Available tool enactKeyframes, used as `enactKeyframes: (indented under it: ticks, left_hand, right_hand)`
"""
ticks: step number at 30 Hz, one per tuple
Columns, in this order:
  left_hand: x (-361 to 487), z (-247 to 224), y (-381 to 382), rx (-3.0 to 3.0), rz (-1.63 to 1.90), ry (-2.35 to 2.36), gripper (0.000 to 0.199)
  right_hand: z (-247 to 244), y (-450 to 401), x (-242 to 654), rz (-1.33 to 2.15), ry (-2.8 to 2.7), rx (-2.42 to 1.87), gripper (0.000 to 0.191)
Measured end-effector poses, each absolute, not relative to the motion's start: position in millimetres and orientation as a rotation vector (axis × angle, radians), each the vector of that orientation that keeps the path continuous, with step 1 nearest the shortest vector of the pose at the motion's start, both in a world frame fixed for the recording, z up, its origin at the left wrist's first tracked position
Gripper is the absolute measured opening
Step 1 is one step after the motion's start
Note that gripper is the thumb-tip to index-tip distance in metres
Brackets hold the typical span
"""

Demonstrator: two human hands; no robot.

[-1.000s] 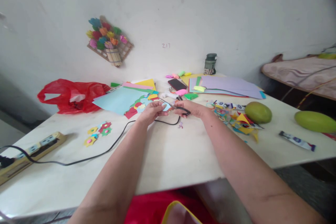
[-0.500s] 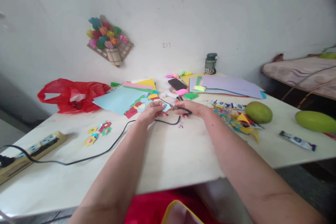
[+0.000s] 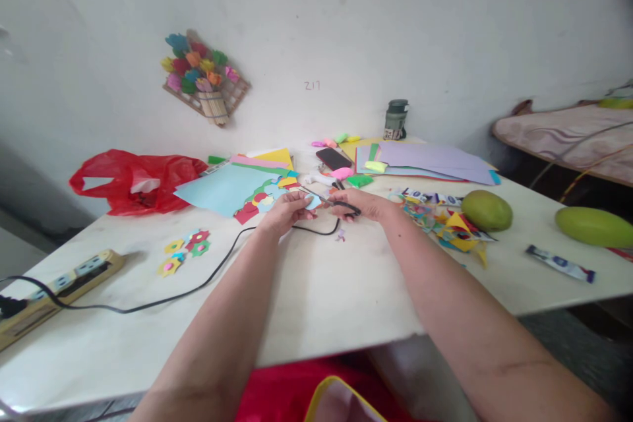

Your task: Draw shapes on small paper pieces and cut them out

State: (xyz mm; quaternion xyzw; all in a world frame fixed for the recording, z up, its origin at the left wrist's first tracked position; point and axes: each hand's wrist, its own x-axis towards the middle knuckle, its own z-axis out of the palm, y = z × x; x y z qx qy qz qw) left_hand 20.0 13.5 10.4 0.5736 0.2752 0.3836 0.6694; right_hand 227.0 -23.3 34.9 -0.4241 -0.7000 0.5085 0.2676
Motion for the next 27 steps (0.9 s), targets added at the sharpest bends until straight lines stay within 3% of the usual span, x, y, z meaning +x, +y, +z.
enactKeyframes:
  ticks: [19,27]
  left_hand:
    - [21.4,6.4,16.9,1.22,0.93,0.615,0.023]
    - [22.7,6.8,16.6,1.148,0.951,0.628,0.02]
  right_hand:
    - [37.0,-27.2,222.1,1.424,-1.817,-1.113,0.01]
    - [41.0,-30.4,218.0,1.422,-1.804,-1.143,0.018]
